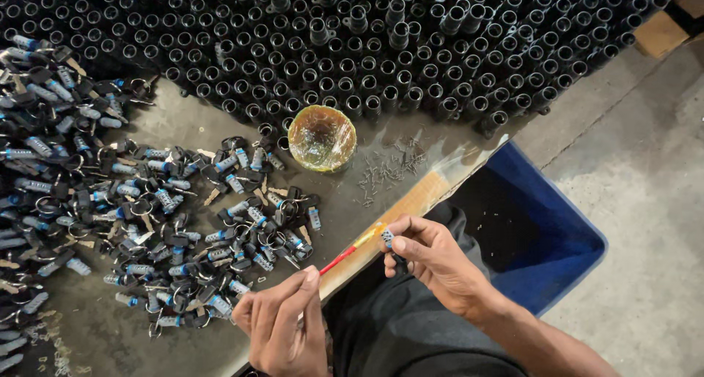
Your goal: The person repeatedly picks up small key blanks, applies a yellowish substance from a container using a red-handled brush, and places the treated blanks into a pile. The person works at a table with many similar key blanks and black cylindrical objects nearby.
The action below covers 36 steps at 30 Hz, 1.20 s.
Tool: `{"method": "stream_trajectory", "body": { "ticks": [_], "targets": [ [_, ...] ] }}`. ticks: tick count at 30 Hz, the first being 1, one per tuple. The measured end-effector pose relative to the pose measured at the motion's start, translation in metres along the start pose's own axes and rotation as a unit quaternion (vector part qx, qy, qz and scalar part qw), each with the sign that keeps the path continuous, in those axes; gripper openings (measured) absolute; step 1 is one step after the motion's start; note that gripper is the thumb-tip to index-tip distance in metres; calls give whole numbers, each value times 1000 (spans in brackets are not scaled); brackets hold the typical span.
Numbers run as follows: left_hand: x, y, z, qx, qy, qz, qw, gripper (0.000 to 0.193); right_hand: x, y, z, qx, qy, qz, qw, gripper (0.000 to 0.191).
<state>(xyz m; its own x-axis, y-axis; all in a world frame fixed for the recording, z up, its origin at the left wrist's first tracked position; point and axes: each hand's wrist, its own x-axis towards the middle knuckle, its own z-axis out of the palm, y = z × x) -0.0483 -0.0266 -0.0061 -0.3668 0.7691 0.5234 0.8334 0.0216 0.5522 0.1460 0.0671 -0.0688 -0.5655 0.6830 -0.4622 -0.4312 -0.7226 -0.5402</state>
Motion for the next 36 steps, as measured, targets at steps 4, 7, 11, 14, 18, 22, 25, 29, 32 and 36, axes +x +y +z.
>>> {"method": "stream_trajectory", "body": {
  "ticks": [4, 7, 11, 14, 18, 22, 25, 29, 32, 36],
  "targets": [
    [-5, -1, 5, -1, 16, -10, 1000, 19, 1, -1, 0, 10, -6, 6, 1000, 19],
    [-8, -5, 1, 4, -2, -11, 1000, 20, 0, -2, 0, 13, -2, 14, 1000, 18],
    [-12, -6, -4, -16, 8, -44, 999, 20, -1, -3, 1, 7, 2, 20, 1000, 17],
    [-13, -4, -4, -35, 22, -56, 998, 22, -1, -3, 1, -1, -11, 16, 1000, 17],
    [-11, -3, 1, -22, 11, -38, 999, 22, -1, -2, 0, -16, -11, 19, 1000, 17],
    [-4, -7, -10, -12, -9, -50, 999, 21, -2, -1, -5, -10, -7, 9, 1000, 20],
    [13, -14, -22, 0, 26, -35, 999, 19, -1, 3, -2, 0, 8, 20, 1000, 24],
    [61, -27, -27, 64, 48, 29, 996, 12, -9, 11, 10, -45, -51, 11, 998, 28],
    [104, -39, -24, 122, -38, 86, 988, 15, -23, 19, 19, -133, -72, 64, 986, 28],
    [122, -46, -31, 156, -77, 118, 978, 22, -26, 47, 25, -207, -163, 119, 957, 27]
  ]
}}
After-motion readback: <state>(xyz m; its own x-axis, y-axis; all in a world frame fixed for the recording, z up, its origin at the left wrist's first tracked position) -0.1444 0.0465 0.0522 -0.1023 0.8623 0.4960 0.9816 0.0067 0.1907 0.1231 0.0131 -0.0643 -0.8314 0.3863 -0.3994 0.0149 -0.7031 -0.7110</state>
